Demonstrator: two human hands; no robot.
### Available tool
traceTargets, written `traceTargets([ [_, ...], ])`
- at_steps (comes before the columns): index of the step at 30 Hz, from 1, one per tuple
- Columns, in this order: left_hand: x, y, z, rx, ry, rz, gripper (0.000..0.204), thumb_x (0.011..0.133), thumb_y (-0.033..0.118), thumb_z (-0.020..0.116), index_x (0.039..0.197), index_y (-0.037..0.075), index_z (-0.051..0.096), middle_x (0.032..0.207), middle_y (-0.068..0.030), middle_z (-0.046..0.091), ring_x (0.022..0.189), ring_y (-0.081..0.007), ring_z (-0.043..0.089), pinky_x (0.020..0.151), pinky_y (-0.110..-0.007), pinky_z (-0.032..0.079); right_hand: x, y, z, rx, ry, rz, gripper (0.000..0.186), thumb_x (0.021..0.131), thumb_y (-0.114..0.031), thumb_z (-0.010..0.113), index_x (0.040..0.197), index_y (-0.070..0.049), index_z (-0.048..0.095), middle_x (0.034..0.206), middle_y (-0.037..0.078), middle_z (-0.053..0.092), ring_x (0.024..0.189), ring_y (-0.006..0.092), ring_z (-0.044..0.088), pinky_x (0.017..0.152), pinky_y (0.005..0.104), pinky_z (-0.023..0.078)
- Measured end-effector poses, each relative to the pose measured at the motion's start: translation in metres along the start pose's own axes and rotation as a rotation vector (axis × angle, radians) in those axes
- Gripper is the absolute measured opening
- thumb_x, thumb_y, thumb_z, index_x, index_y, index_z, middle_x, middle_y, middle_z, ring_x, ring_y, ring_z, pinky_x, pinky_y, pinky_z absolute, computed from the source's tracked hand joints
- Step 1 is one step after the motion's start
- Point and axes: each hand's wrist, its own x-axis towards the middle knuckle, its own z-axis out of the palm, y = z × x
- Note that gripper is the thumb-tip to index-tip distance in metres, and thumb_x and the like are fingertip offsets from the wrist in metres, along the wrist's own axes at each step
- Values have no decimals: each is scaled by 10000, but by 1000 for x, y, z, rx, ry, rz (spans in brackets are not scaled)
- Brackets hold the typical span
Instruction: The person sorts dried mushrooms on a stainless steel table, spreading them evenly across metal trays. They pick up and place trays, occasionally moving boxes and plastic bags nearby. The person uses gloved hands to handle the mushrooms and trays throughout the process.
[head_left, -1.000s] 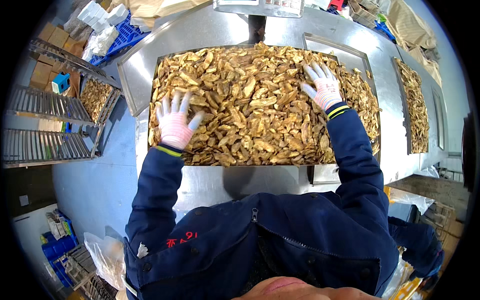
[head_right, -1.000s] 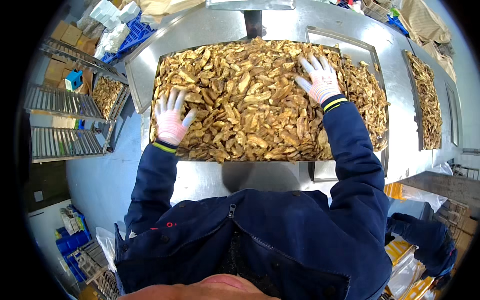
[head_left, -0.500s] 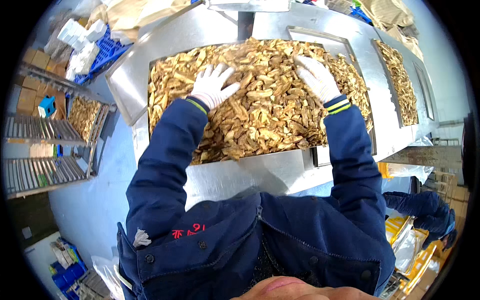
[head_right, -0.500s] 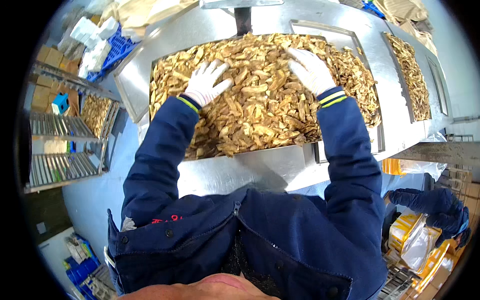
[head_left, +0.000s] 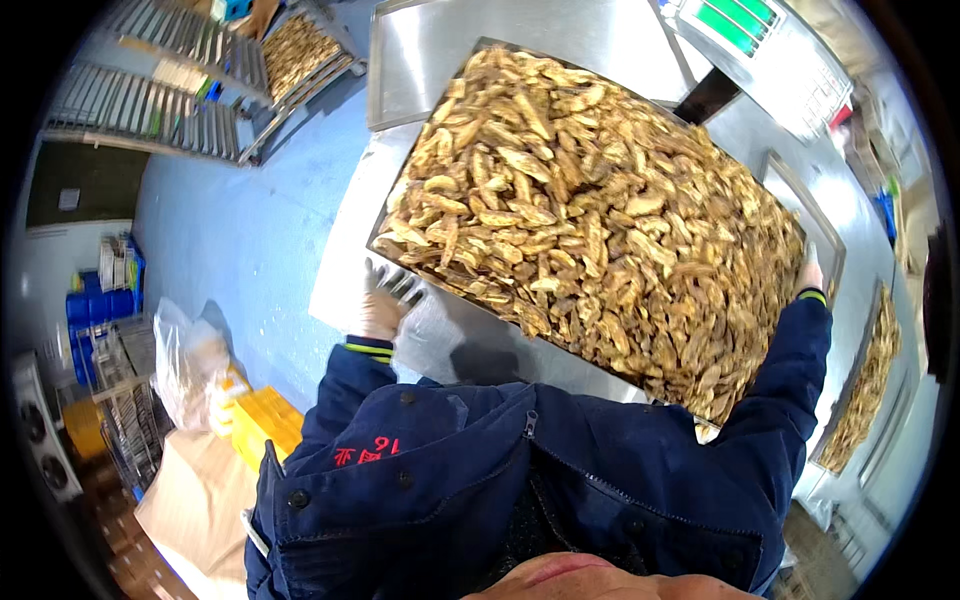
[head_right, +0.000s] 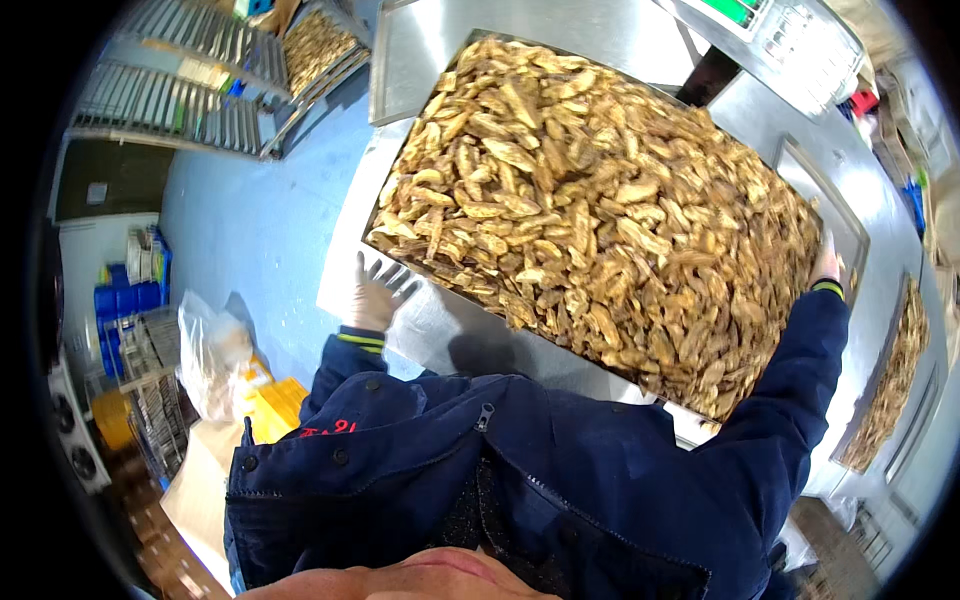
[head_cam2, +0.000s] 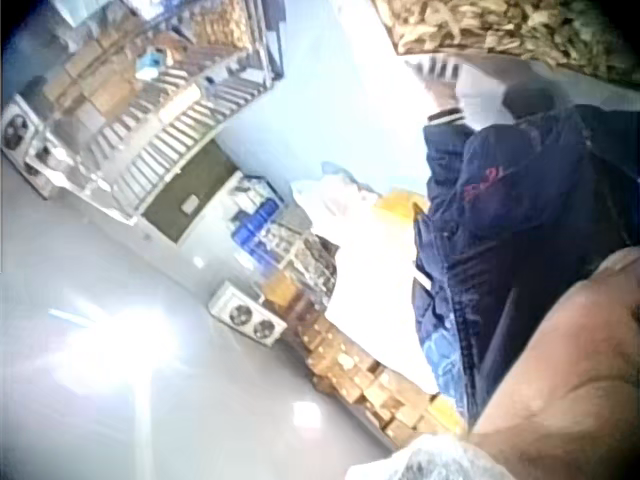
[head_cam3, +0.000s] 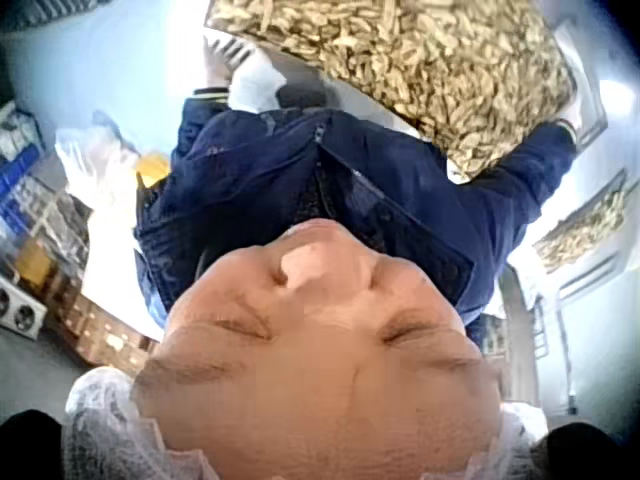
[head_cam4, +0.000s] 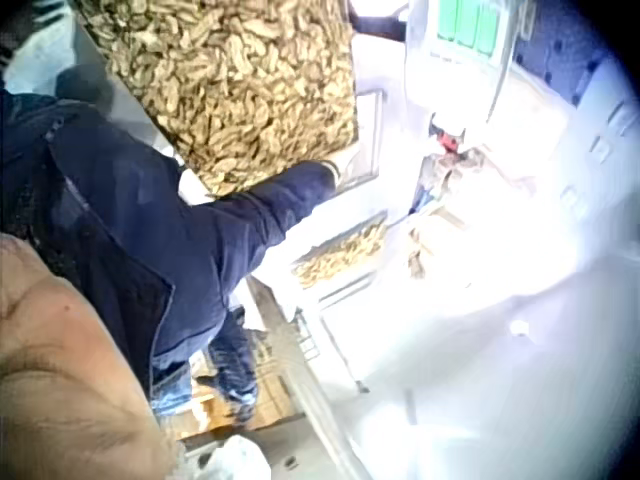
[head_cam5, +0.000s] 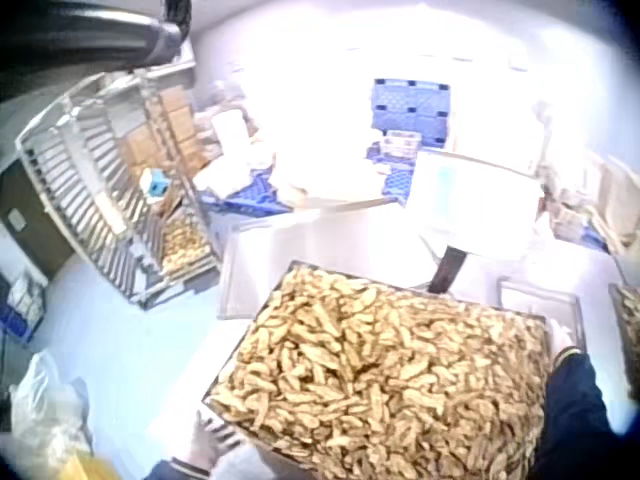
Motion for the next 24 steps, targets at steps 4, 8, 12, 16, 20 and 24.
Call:
traceTargets([
  [4,8,-44,41,-301,-318,70,642,844,450,689,1317,71,478,1270,-123,575,1141,-296,569,979,-485,460,-6,-11,30,309,-28,161,660,911,-552,482,1277,-10,563,1202,116,634,1053,249,628,962,410,480],
  [8,19,-51,64,-331,-241,111,721,858,553,612,1383,94,430,1364,-105,520,1230,-311,508,1045,-478,408,-5,-11,22,254,11,80,715,890,-582,497,1303,0,537,1262,118,591,1087,261,601,972,396,459],
  [12,26,-49,70,-391,-347,106,675,840,497,674,1344,87,490,1318,-99,565,1194,-313,538,1032,-488,419,13,3,10,214,8,-16,773,869,-612,512,1330,9,510,1322,121,548,1121,272,574,983,382,438],
  [16,38,-48,76,-416,-382,159,643,850,468,673,1340,89,501,1306,-110,571,1173,-316,558,1011,-488,442,11,40,6,108,257,-167,804,864,-630,510,1337,21,504,1340,132,535,1134,271,553,989,355,425],
  [20,35,-42,70,-342,-374,257,640,906,489,583,1379,82,444,1326,-122,551,1188,-302,551,1016,-473,444,-21,54,29,-38,312,78,869,834,-673,521,1307,57,523,1304,162,557,1139,270,550,985,332,409],
  [24,43,-47,67,-317,-322,347,606,884,449,641,1340,85,477,1273,-115,587,1130,-296,591,969,-474,486,-13,75,30,-114,369,-23,720,945,-551,408,1401,6,416,1360,122,517,1205,264,503,1067,356,344],
])
